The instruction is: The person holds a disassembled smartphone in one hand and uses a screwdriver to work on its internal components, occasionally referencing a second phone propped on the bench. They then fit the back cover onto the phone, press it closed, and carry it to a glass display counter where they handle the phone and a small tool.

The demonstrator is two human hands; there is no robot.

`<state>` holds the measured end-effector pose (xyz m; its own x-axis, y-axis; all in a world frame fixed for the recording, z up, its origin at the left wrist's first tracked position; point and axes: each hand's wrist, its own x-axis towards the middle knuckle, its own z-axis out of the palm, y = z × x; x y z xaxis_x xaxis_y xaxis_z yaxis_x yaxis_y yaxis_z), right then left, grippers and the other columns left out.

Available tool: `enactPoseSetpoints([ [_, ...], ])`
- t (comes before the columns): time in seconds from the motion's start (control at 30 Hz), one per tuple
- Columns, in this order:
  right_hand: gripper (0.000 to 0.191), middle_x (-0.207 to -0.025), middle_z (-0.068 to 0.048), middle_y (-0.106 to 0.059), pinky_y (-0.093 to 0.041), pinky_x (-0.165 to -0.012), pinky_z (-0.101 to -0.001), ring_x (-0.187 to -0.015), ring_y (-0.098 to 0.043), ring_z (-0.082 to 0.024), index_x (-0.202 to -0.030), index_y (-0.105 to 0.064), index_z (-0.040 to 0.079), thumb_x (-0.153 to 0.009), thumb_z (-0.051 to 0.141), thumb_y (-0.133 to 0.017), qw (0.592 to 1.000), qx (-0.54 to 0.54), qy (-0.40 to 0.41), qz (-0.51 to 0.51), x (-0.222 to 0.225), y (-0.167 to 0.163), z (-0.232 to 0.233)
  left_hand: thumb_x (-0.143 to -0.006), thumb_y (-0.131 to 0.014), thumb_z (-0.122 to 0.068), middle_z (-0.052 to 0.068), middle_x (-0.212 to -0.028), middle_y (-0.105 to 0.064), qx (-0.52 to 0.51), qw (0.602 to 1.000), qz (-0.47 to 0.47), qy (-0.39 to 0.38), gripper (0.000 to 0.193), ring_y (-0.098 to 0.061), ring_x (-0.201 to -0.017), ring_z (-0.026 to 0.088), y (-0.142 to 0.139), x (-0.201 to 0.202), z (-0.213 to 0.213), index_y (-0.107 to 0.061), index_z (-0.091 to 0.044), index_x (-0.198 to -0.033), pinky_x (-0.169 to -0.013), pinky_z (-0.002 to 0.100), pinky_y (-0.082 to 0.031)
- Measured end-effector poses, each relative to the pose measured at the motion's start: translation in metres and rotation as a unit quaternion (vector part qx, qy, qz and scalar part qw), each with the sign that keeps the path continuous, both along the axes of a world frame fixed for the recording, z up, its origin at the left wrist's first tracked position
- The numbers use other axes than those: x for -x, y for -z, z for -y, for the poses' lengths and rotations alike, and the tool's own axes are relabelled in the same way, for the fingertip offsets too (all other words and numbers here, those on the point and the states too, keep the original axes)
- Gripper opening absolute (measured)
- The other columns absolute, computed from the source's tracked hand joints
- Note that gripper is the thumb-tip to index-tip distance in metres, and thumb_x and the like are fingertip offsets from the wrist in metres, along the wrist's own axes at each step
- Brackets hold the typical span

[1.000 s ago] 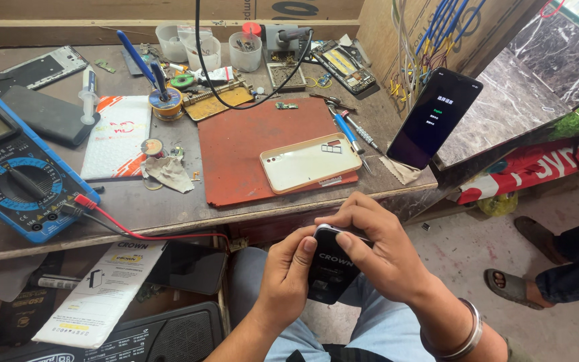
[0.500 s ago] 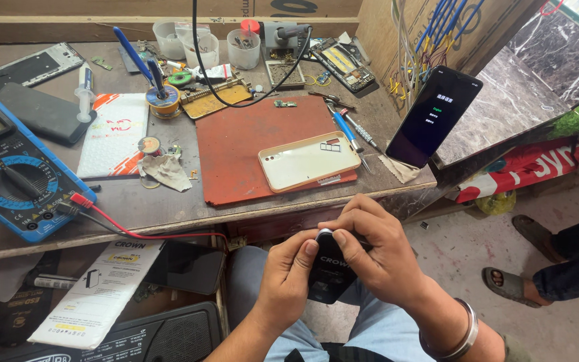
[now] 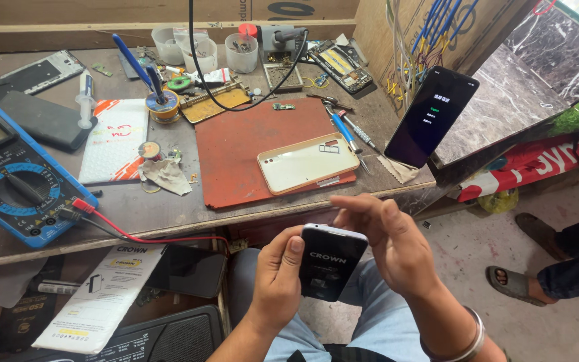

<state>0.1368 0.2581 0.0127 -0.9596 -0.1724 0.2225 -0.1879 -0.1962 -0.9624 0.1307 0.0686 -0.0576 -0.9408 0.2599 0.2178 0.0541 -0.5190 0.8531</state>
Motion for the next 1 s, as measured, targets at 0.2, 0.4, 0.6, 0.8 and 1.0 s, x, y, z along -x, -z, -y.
enactPoseSetpoints([
  [0.2,0.052,-0.104,-0.009,-0.071,-0.053,-0.085,-0.0315,-0.096,-0.066,-0.018,-0.124,-0.066,-0.003,-0.106,0.041,-0.046,0.996,-0.089,0.022,-0.006,-0.025,0.048,-0.009,-0.111,-0.046,-0.03,0.011,-0.108,-0.074,-0.075,0.996,0.037,-0.029,0.042,-0.066,-0.101,0.014,0.003,0.004,-0.003,-0.067,0.004,-0.124,-0.095,0.027,-0.052],
  [0.4,0.022,-0.097,-0.008,-0.065,-0.058,-0.072,-0.0283,-0.082,-0.066,-0.016,-0.113,-0.07,-0.005,-0.095,0.007,-0.073,0.985,-0.138,0.075,0.069,-0.054,0.07,0.008,-0.11,-0.044,-0.039,0.011,-0.124,-0.067,-0.225,0.965,0.131,0.002,0.047,-0.064,-0.116,0.02,-0.008,0.006,-0.008,-0.057,0.0,-0.134,-0.104,0.037,-0.051],
  [0.6,0.027,-0.098,-0.007,-0.068,-0.057,-0.066,-0.0261,-0.077,-0.067,-0.014,-0.115,-0.073,-0.004,-0.091,0.009,-0.073,0.977,-0.15,0.138,0.06,-0.057,0.046,0.023,-0.097,-0.052,-0.044,0.004,-0.123,-0.068,-0.267,0.944,0.195,0.016,0.052,-0.065,-0.115,0.016,-0.015,0.007,-0.006,-0.058,-0.006,-0.131,-0.103,0.036,-0.053],
  [0.8,0.028,-0.096,-0.006,-0.071,-0.054,-0.077,-0.0273,-0.087,-0.068,-0.015,-0.12,-0.073,0.0,-0.102,0.018,-0.06,0.936,-0.316,0.121,-0.095,-0.052,0.012,0.018,-0.094,-0.074,-0.002,0.005,-0.106,-0.069,-0.228,0.964,0.135,0.009,0.037,-0.069,-0.096,0.016,-0.012,0.006,-0.006,-0.058,-0.008,-0.127,-0.086,0.033,-0.059],
  [1.0,0.034,-0.086,-0.006,-0.065,-0.051,-0.067,-0.029,-0.074,-0.063,-0.016,-0.128,-0.071,0.003,-0.099,0.016,-0.057,0.928,-0.347,0.124,-0.053,-0.042,-0.012,0.023,-0.093,-0.071,-0.005,0.004,-0.103,-0.069,-0.244,0.957,0.159,0.003,0.033,-0.07,-0.094,0.017,-0.018,0.005,-0.002,-0.059,-0.011,-0.122,-0.085,0.035,-0.061],
])
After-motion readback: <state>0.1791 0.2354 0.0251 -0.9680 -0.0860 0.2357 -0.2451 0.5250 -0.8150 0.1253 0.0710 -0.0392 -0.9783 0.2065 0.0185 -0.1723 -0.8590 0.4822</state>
